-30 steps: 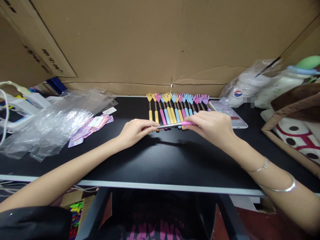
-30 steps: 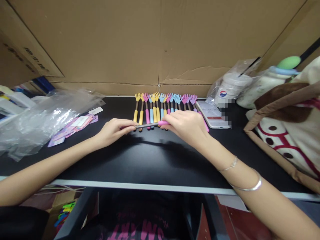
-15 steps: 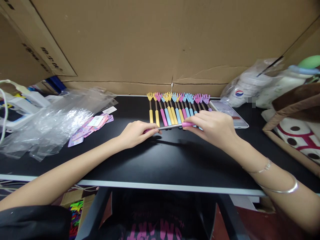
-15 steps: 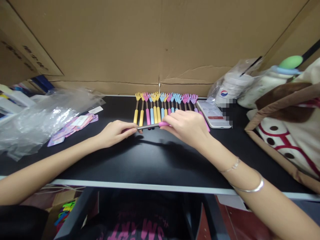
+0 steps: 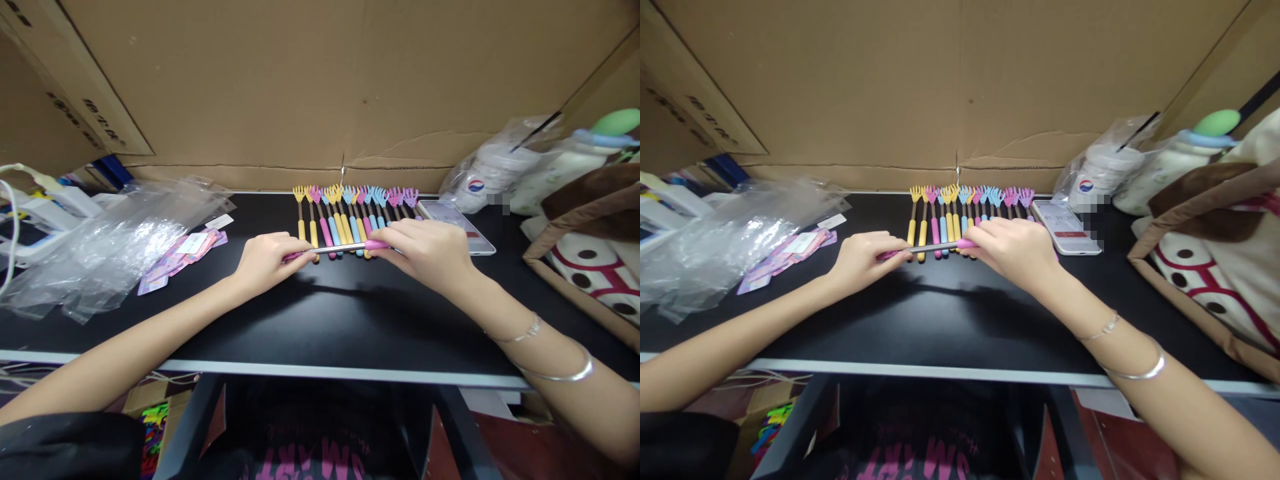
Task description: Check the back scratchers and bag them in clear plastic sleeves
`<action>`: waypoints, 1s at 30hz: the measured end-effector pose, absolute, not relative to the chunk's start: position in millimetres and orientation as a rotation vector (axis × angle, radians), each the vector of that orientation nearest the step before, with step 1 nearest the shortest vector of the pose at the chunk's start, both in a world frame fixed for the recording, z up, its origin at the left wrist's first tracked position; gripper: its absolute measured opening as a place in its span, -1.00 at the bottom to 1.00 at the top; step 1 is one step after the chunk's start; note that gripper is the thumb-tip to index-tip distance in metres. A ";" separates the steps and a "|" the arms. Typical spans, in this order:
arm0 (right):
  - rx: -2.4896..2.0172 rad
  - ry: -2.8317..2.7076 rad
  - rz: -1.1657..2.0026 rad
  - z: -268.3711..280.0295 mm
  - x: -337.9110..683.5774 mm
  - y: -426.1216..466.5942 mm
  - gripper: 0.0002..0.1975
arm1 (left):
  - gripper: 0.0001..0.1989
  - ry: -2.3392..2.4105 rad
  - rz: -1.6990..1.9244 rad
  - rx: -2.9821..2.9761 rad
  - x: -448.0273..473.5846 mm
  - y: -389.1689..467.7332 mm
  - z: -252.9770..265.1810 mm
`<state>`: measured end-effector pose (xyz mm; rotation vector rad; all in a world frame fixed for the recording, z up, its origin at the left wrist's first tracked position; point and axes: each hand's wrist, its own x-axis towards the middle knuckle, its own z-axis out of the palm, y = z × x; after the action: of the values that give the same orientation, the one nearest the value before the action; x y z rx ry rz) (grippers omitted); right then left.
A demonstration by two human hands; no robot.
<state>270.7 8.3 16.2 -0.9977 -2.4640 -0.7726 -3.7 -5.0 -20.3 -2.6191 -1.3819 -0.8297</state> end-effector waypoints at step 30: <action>-1.203 -2.642 -0.266 -3.3 265.1 11.5 -0.56 | -0.53 -1.174 -0.644 -2.500 -13.0 0.5 -18.8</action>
<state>265.1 11.5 -3.3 -1.2030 -2.6415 -0.2663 -13.0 0.5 -18.8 -2.5004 -1.1743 -0.6436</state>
